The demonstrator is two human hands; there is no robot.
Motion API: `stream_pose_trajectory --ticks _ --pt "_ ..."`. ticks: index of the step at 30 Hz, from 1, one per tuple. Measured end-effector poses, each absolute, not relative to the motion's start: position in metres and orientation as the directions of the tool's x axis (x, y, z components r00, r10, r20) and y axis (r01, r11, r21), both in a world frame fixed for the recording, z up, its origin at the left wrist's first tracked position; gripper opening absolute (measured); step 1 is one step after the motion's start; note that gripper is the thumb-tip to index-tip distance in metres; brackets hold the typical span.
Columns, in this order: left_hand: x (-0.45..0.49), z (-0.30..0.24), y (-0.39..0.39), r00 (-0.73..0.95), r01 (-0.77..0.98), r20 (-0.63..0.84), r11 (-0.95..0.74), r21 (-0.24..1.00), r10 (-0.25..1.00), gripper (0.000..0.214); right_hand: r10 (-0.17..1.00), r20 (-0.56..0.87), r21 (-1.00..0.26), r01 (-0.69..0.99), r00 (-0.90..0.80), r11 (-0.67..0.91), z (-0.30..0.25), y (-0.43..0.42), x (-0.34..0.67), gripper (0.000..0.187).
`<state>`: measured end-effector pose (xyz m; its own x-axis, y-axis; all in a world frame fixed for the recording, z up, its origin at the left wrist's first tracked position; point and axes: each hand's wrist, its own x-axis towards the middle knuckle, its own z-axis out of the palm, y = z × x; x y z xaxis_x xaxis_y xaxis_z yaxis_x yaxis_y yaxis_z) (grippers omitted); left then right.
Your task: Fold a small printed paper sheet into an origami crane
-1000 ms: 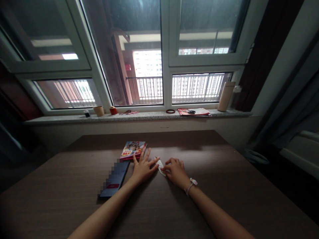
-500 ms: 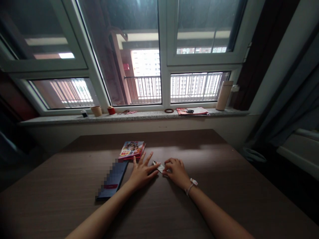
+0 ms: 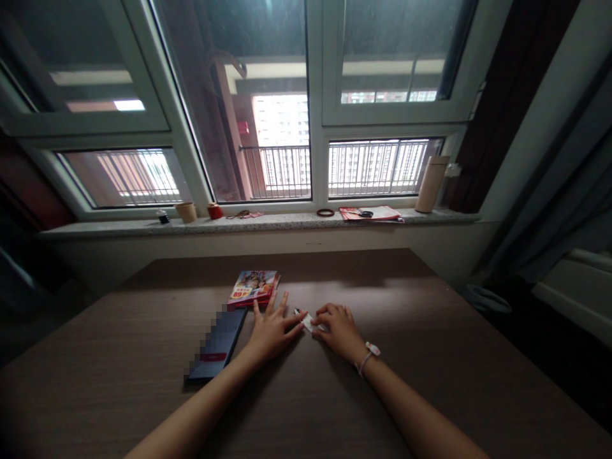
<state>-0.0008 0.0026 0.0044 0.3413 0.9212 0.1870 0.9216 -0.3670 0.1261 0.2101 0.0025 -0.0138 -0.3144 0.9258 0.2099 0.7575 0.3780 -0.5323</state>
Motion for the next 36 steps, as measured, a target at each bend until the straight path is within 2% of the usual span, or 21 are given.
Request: stream_pose_trajectory --ticks 18,25,36 --pt "-0.005 0.003 0.007 0.306 0.937 0.266 -0.339 0.085 0.914 0.043 0.928 0.180 -0.543 0.754 -0.326 0.370 -0.009 0.002 0.210 0.021" --pt "-0.009 -0.001 0.013 0.224 0.963 0.307 -0.258 0.076 0.925 0.046 0.926 0.173 -0.552 0.745 -0.336 0.374 -0.013 0.004 0.212 0.021" --pt "-0.008 -0.005 0.009 0.267 0.951 0.386 -0.307 0.044 0.883 0.053 0.932 0.180 -0.568 0.740 -0.315 0.360 -0.008 0.000 0.209 0.018"
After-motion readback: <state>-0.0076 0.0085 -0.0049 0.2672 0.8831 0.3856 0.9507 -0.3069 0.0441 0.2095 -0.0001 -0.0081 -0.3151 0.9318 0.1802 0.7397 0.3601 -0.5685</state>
